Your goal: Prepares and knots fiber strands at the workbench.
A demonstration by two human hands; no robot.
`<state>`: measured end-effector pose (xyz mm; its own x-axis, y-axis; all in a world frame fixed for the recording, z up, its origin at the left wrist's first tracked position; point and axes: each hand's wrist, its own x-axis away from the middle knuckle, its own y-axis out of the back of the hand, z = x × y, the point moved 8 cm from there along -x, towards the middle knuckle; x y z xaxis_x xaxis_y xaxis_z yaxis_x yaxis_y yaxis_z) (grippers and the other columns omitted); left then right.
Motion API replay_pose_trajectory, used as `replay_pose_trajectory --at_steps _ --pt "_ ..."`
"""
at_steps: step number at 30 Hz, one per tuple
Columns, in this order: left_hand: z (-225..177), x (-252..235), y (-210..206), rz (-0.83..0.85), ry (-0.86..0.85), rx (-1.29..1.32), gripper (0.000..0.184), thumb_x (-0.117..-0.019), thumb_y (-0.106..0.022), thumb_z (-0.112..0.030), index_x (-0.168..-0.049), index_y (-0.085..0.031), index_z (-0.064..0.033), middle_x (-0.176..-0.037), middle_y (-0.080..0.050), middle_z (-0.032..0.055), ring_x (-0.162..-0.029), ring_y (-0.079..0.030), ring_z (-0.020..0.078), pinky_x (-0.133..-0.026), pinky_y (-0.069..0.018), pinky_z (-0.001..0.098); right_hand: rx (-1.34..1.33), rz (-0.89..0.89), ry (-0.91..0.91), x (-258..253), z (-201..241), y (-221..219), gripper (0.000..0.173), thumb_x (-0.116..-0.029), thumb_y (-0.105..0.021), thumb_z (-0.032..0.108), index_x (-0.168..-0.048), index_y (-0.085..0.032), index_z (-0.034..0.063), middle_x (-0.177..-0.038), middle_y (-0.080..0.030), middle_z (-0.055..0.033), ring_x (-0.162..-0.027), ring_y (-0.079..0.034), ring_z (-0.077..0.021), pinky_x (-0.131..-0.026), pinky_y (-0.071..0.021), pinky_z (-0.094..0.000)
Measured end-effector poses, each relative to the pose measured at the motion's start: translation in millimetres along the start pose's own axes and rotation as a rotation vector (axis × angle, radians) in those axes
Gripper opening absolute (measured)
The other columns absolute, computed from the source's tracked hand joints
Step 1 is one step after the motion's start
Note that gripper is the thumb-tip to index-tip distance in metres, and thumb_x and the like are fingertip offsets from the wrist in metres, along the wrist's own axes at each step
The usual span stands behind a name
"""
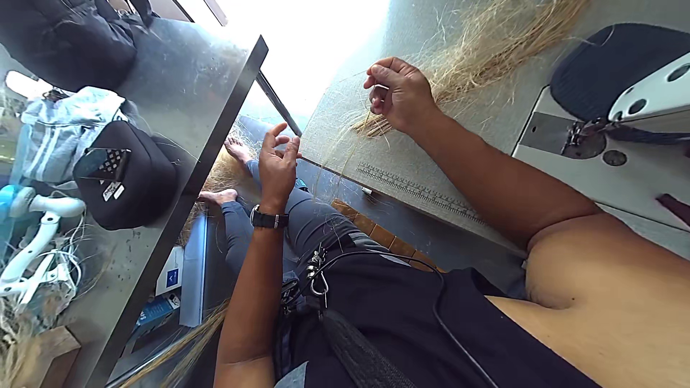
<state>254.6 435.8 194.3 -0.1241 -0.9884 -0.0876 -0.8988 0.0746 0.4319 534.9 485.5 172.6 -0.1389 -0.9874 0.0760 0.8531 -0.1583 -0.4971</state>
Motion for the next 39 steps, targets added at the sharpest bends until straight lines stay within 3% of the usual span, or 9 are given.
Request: replay_pose_trajectory --at_steps 4,8,12,14,17,22,28,34,39 --pt "-39 3 4 -0.026 -0.156 -0.191 0.051 -0.1032 -0.062 -0.038 -0.149 -0.052 -0.0186 -0.126 -0.061 0.0126 -0.090 -0.065 0.0208 -0.070 -0.0558 0.0351 0.051 0.057 -0.016 9 -4 -13 0.015 -0.1087 -0.050 0.016 -0.107 -0.062 0.0077 -0.087 -0.069 -0.0043 -0.053 -0.056 -0.0088 -0.048 -0.0497 -0.0219" --pt "-61 9 -5 0.072 -0.268 -0.229 0.045 -0.1078 -0.053 -0.034 -0.149 -0.052 -0.0142 -0.101 -0.069 0.0081 -0.074 -0.065 0.0162 -0.061 -0.0554 0.0310 0.144 0.178 -0.002 16 -8 -28 0.015 -0.1083 -0.051 0.014 -0.106 -0.063 0.0062 -0.086 -0.069 -0.0036 -0.054 -0.059 -0.0088 -0.048 -0.0516 -0.0221" --pt "-56 11 -3 0.058 -0.309 -0.189 0.038 -0.1122 -0.041 -0.032 -0.109 -0.069 -0.0073 -0.072 -0.065 0.0032 -0.054 -0.059 0.0117 -0.050 -0.0526 0.0271 0.259 0.355 0.054 24 -12 -42 0.014 -0.1060 -0.055 0.012 -0.106 -0.066 0.0035 -0.085 -0.070 -0.0034 -0.054 -0.058 -0.0073 -0.048 -0.0506 -0.0217" --pt "-49 11 2 0.046 -0.291 -0.165 0.042 -0.1120 -0.040 -0.038 -0.092 -0.063 -0.0092 -0.062 -0.059 0.0017 -0.047 -0.055 0.0121 -0.045 -0.0494 0.0267 0.303 0.411 0.088 25 -13 -44 0.014 -0.1045 -0.058 0.011 -0.106 -0.068 0.0014 -0.081 -0.069 -0.0030 -0.052 -0.055 -0.0060 -0.046 -0.0466 -0.0201" --pt "-35 12 9 0.091 -0.195 -0.018 0.043 -0.1112 -0.041 -0.040 -0.082 -0.055 -0.0116 -0.053 -0.048 0.0026 -0.038 -0.046 0.0150 -0.038 -0.0431 0.0281 0.364 0.444 0.120 25 -13 -45 0.013 -0.1034 -0.060 0.010 -0.105 -0.070 0.0014 -0.077 -0.067 -0.0004 -0.051 -0.051 -0.0031 -0.045 -0.0424 -0.0180" --pt "-28 19 1 0.329 -0.077 0.015 0.032 -0.1103 -0.046 -0.037 -0.112 -0.065 -0.0107 -0.056 -0.052 0.0047 -0.040 -0.048 0.0152 -0.037 -0.0432 0.0268 0.386 0.454 0.144 26 -12 -45 0.014 -0.1037 -0.060 0.011 -0.104 -0.070 0.0014 -0.077 -0.068 -0.0007 -0.051 -0.051 -0.0031 -0.045 -0.0424 -0.0179" --pt "-21 31 8 0.323 -0.065 0.077 0.032 -0.1102 -0.046 -0.029 -0.098 -0.068 -0.0087 -0.049 -0.041 0.0045 -0.034 -0.036 0.0125 -0.033 -0.0332 0.0226 0.578 0.522 0.207 29 -12 -50 0.012 -0.1020 -0.063 0.012 -0.103 -0.071 0.0030 -0.080 -0.068 0.0007 -0.056 -0.055 -0.0017 -0.051 -0.0469 -0.0178" --pt "-8 26 28 0.211 -0.008 0.051 0.040 -0.1121 -0.041 -0.035 -0.113 -0.072 -0.0109 -0.058 -0.056 0.0036 -0.043 -0.051 0.0129 -0.041 -0.0469 0.0260 0.911 0.597 0.262 24 -14 -45 0.013 -0.1008 -0.066 0.018 -0.100 -0.074 0.0083 -0.075 -0.066 0.0020 -0.057 -0.052 -0.0023 -0.055 -0.0457 -0.0221" --pt "-5 25 37 0.139 -0.036 0.035 0.044 -0.1117 -0.041 -0.038 -0.100 -0.071 -0.0084 -0.059 -0.058 0.0004 -0.046 -0.054 0.0108 -0.045 -0.0503 0.0259 1.115 0.550 0.375 18 -6 -39 0.014 -0.0988 -0.067 0.021 -0.100 -0.076 0.0099 -0.090 -0.069 -0.0036 -0.069 -0.059 -0.0120 -0.068 -0.0510 -0.0345"
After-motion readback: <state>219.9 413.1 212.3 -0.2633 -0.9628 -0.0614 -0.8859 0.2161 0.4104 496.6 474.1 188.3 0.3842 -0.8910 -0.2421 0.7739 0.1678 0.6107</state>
